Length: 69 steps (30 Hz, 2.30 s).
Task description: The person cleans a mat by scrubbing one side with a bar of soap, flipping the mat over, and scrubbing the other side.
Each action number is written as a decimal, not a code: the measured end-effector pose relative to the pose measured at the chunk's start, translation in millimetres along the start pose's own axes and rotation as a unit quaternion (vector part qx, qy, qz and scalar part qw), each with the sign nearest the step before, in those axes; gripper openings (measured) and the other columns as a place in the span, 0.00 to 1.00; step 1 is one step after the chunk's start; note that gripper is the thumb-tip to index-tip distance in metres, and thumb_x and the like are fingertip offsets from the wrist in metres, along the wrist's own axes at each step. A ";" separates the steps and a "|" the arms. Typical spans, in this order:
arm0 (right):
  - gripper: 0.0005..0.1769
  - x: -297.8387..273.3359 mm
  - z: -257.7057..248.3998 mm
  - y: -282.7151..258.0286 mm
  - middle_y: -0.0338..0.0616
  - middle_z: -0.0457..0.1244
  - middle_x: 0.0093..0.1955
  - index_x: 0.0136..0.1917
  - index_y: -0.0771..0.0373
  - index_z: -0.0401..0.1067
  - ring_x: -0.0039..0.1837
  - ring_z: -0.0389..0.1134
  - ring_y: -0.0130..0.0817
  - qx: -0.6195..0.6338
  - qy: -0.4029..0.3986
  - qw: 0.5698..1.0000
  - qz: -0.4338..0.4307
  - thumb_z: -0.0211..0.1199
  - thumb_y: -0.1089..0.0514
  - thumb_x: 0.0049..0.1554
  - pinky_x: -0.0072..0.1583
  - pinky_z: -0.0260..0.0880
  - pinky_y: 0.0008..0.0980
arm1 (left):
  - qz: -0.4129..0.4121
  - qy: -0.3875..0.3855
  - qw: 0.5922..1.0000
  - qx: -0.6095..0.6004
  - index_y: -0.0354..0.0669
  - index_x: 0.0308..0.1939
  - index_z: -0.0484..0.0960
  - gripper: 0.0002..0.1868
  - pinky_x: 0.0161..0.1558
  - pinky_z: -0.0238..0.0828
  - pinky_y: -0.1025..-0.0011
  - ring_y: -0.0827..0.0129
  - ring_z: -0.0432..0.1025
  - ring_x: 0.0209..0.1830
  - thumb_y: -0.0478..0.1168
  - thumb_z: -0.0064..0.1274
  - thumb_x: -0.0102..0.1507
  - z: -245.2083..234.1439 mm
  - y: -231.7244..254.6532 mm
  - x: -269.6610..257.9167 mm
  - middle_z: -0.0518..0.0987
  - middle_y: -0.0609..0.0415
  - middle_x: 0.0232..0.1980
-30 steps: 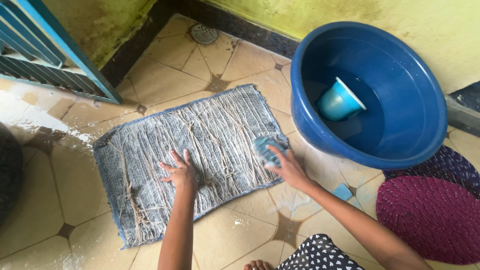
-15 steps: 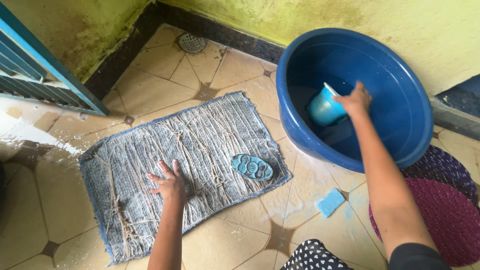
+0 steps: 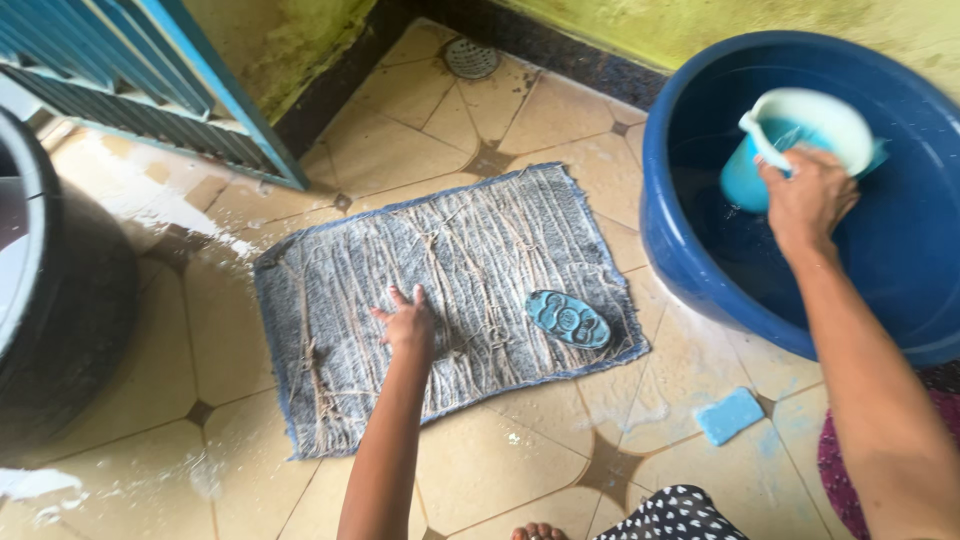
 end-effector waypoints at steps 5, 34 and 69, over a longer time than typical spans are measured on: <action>0.02 -5.4 -98.5 -127.5 0.32 0.74 0.60 0.47 0.55 0.80 0.70 0.68 0.31 -0.081 0.169 0.952 -0.242 0.72 0.58 0.59 0.69 0.63 0.39 | 0.092 -0.106 0.984 -0.106 0.39 0.49 0.84 0.28 0.61 0.72 0.57 0.52 0.75 0.59 0.56 0.68 0.55 -50.0 51.2 45.8 0.80 0.42 0.57; 0.22 -25.1 -7.1 -64.2 0.59 0.70 0.49 0.62 0.46 0.81 0.58 0.70 0.59 0.024 -0.311 0.924 0.222 0.73 0.53 0.54 0.66 0.66 0.54 | -0.008 -0.095 0.962 0.257 0.44 0.80 0.41 0.56 0.75 0.30 0.41 0.52 0.35 0.82 0.55 0.62 0.61 -105.7 -59.1 -47.9 0.41 0.45 0.83; 0.40 -170.7 181.4 -521.0 0.66 0.53 0.61 0.81 0.33 0.49 0.47 0.58 0.39 0.115 -0.439 0.862 -0.225 0.58 0.30 0.61 0.46 0.62 0.35 | 0.017 0.048 0.989 0.136 0.39 0.79 0.47 0.43 0.73 0.14 0.39 0.39 0.22 0.80 0.44 0.48 0.63 -67.0 -86.7 -43.4 0.34 0.30 0.81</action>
Point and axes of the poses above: each hand's wrist, its own x-axis towards the middle knuckle, its own z-axis out of the palm, y = z × x, the point moved 9 cm from there along x, towards the middle knuckle
